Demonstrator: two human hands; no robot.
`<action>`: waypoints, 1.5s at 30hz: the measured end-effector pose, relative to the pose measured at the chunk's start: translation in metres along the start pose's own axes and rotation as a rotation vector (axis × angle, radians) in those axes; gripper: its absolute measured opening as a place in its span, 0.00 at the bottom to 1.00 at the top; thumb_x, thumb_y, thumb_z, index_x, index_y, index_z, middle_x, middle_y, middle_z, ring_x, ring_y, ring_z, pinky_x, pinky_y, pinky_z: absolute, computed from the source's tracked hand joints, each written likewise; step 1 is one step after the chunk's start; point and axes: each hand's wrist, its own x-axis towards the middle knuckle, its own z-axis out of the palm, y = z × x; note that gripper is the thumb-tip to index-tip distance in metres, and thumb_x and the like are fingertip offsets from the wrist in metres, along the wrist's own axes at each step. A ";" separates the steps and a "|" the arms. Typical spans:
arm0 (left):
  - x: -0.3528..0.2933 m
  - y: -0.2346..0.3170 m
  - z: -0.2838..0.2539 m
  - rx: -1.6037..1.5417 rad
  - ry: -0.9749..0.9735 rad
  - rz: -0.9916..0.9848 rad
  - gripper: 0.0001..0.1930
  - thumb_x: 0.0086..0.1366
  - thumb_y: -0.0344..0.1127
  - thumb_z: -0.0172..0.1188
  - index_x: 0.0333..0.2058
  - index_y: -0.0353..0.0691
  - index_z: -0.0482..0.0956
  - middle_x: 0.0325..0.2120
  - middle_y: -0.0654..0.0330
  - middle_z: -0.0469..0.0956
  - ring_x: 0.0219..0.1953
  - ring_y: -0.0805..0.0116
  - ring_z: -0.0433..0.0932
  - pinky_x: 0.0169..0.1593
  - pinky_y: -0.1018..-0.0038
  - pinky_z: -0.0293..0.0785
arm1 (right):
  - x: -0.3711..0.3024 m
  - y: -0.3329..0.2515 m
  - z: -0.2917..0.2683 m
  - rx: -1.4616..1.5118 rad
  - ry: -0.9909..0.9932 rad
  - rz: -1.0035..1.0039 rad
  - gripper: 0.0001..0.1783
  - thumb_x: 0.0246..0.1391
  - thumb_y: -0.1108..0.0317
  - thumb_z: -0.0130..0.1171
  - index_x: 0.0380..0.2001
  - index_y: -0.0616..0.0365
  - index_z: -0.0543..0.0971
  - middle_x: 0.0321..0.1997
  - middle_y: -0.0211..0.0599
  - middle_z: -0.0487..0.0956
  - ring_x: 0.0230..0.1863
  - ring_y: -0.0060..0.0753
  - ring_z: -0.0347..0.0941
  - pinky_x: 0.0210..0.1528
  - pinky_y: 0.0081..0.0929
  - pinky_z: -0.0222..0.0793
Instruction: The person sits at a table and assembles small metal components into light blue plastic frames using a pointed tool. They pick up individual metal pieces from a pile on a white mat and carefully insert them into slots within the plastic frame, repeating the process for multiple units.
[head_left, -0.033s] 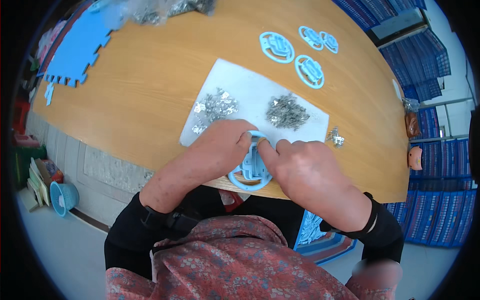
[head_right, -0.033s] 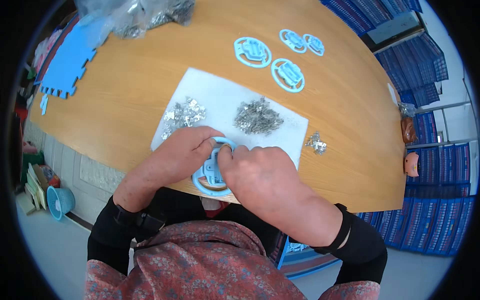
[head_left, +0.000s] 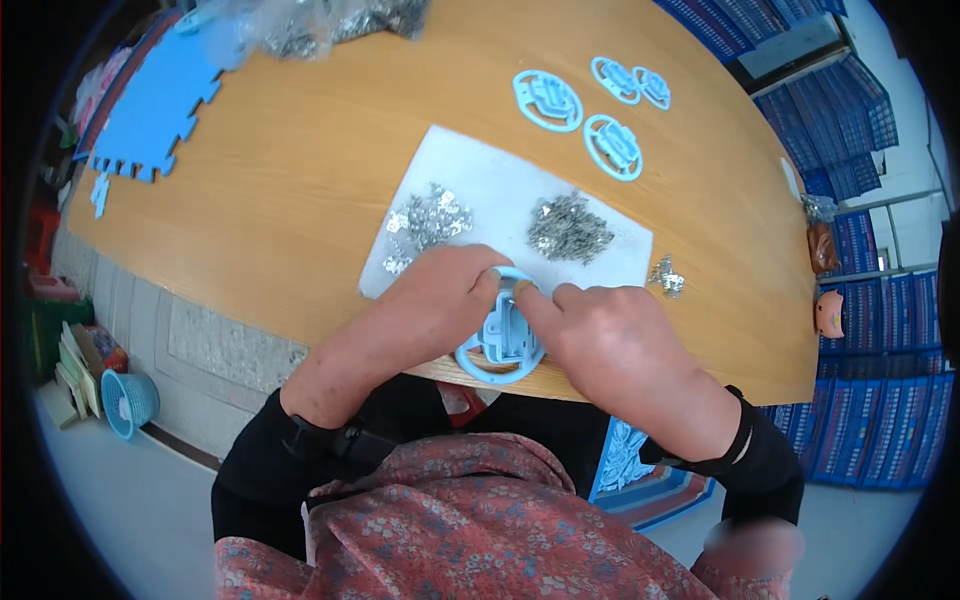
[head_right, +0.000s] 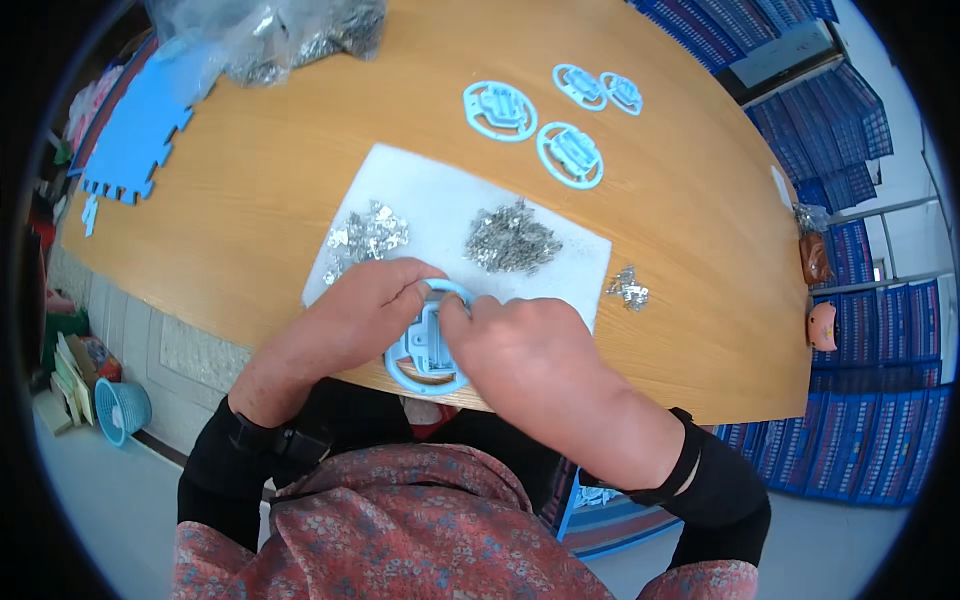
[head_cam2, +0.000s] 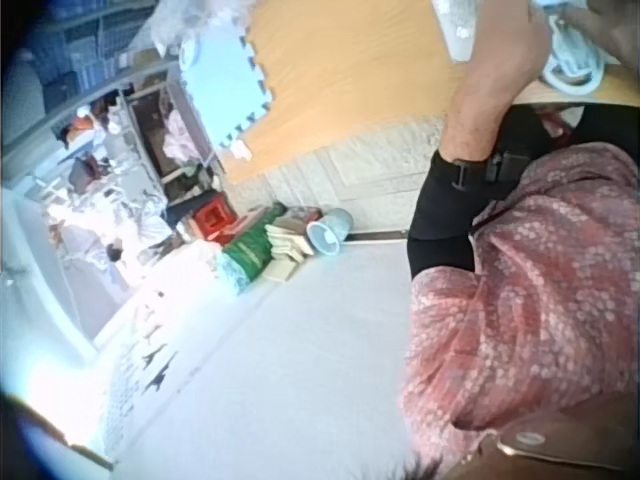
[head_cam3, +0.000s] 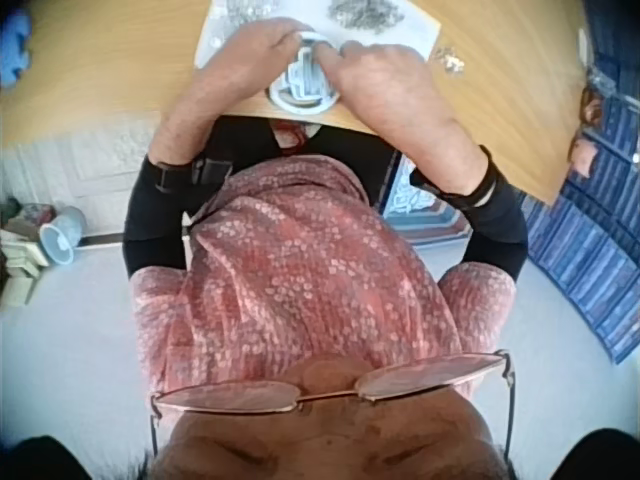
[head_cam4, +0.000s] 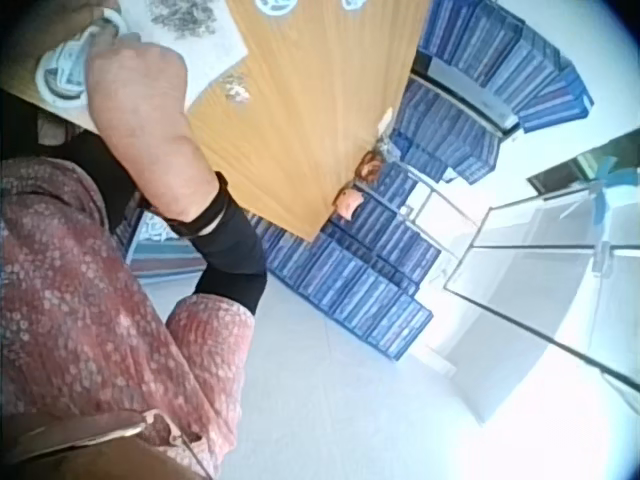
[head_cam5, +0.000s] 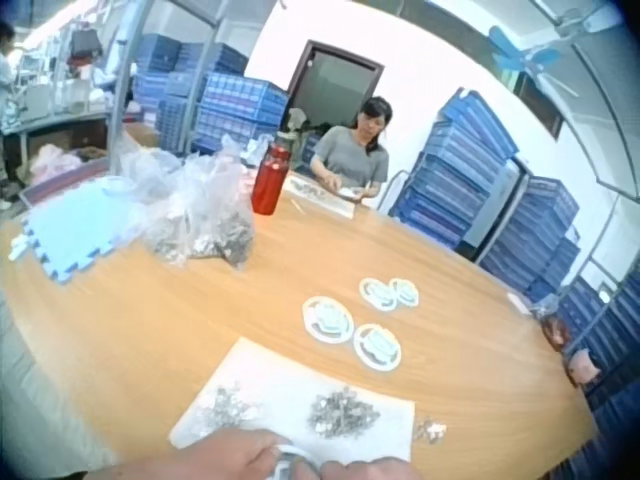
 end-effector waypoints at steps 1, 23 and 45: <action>-0.001 0.001 -0.003 -0.044 -0.010 -0.030 0.15 0.72 0.33 0.52 0.49 0.31 0.81 0.39 0.47 0.84 0.43 0.54 0.83 0.47 0.63 0.78 | -0.003 0.007 0.006 0.046 0.036 -0.012 0.20 0.50 0.72 0.62 0.49 0.58 0.80 0.27 0.40 0.79 0.27 0.43 0.80 0.28 0.34 0.75; -0.022 0.052 0.017 -0.179 -0.183 0.071 0.25 0.69 0.26 0.44 0.65 0.33 0.66 0.49 0.49 0.79 0.47 0.59 0.82 0.53 0.68 0.79 | -0.057 0.014 0.029 1.740 0.278 0.498 0.10 0.67 0.65 0.61 0.37 0.61 0.81 0.27 0.21 0.77 0.29 0.10 0.67 0.33 0.17 0.66; -0.024 0.036 0.023 -0.926 -0.385 -0.016 0.32 0.76 0.39 0.52 0.73 0.36 0.55 0.51 0.44 0.78 0.44 0.52 0.85 0.44 0.62 0.87 | -0.039 0.018 0.042 1.487 0.224 0.496 0.10 0.57 0.67 0.70 0.36 0.61 0.81 0.28 0.25 0.82 0.30 0.09 0.72 0.33 0.16 0.69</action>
